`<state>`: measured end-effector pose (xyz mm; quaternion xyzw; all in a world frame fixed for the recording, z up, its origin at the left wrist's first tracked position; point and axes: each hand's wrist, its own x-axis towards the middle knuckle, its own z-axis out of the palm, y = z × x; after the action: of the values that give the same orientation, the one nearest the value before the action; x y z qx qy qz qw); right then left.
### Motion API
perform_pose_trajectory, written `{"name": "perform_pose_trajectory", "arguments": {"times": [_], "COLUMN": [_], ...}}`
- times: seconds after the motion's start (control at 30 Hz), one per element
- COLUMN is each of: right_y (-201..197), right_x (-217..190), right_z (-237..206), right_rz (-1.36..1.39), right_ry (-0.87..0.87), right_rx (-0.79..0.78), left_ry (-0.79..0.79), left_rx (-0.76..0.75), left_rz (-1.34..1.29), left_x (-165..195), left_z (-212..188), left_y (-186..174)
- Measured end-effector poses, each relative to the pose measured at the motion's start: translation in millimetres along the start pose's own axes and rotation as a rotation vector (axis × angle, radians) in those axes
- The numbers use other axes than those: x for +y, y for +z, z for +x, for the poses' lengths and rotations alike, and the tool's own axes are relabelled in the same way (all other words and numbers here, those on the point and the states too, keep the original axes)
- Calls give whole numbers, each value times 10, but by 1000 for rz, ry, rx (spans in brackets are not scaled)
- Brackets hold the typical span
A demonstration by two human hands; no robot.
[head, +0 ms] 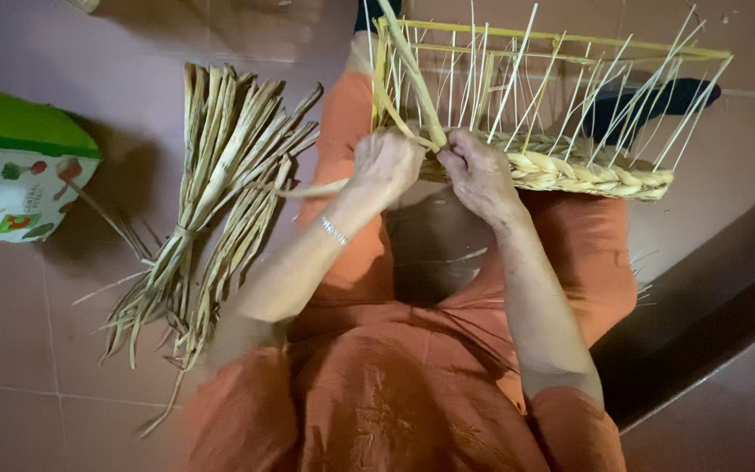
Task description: The person sits on the floor with a bamboo basket frame on their lap and weaves dried palm leaf strips around the upright stakes, braiding the strips along the frame edge. They reach to a bundle of palm leaves beside them to pull new strips and continue weaving the basket wall.
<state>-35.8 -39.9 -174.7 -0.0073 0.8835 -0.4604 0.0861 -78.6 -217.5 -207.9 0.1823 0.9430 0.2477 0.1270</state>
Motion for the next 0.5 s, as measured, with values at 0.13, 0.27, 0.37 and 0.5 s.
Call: {"name": "perform_pose_trajectory", "arguments": {"times": [0.13, 0.27, 0.37, 0.5], "right_y": [15, 87, 149, 240], "right_x": [20, 73, 111, 157], "right_z": [-5, 5, 33, 98], "right_rz": [-8, 95, 58, -118], "right_ry": [13, -8, -156, -193], "right_rx": [21, 57, 127, 233], "left_ry": [51, -221, -130, 140], "left_rx": [164, 35, 58, 166], "left_rz": [-302, -1169, -1246, -823], "left_x": [-106, -272, -267, -71], "left_z": [146, -103, -383, -673], "left_y": [158, 261, 304, 242]}}
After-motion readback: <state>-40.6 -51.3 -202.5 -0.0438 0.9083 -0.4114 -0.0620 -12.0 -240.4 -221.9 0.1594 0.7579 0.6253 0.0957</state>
